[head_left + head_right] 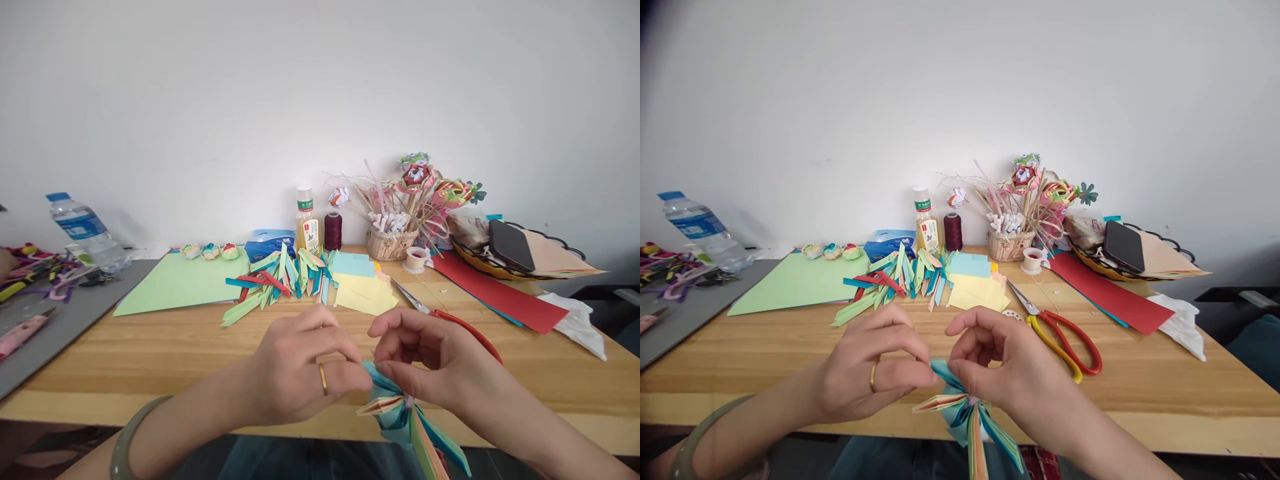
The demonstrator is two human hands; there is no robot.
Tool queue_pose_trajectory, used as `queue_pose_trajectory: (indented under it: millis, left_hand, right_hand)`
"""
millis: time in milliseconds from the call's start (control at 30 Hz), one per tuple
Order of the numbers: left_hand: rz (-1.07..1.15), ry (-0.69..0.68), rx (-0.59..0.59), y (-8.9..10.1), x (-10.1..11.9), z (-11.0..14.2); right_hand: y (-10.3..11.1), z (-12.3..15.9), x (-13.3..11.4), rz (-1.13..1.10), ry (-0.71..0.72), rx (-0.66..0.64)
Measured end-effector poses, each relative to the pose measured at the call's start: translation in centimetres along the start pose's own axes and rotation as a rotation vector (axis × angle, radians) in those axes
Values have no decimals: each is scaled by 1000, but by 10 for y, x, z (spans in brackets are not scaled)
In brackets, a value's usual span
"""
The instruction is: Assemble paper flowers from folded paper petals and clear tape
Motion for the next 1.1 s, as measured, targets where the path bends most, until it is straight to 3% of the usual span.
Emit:
queue_pose_trajectory:
  millis: [400,567,733,800,900,1000,1100]
  left_hand:
    - [36,71,-109,2,0,-3]
    - [-11,67,-47,-3,0,-1]
    - [-30,87,15,-6,-1,4]
    - [102,176,48,-7,-3,7]
    - [422,463,154,-12,-6,13]
    - [644,722,111,-24,-6,19]
    - [725,783,144,-32,-3,22]
  right_hand:
    - [0,-1,2,4,45,13]
    - [-3,1,0,75,72,39]
    - [-5,4,0,241,232,145]
    - [-5,3,2,272,274,173]
    - [-4,-2,5,208,289,180]
    - [-5,-4,7,144,297,182]
    - [-8,-4,8,150,330,200]
Point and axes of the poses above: each hand's wrist, its own z-axis away from the middle knuckle, its own y-axis out of the back of the hand, x = y × z, the point moved 1 cm from there along -z, towards the middle knuckle, and after that the axes turned 3 degrees about z, right-handed, at the moved point
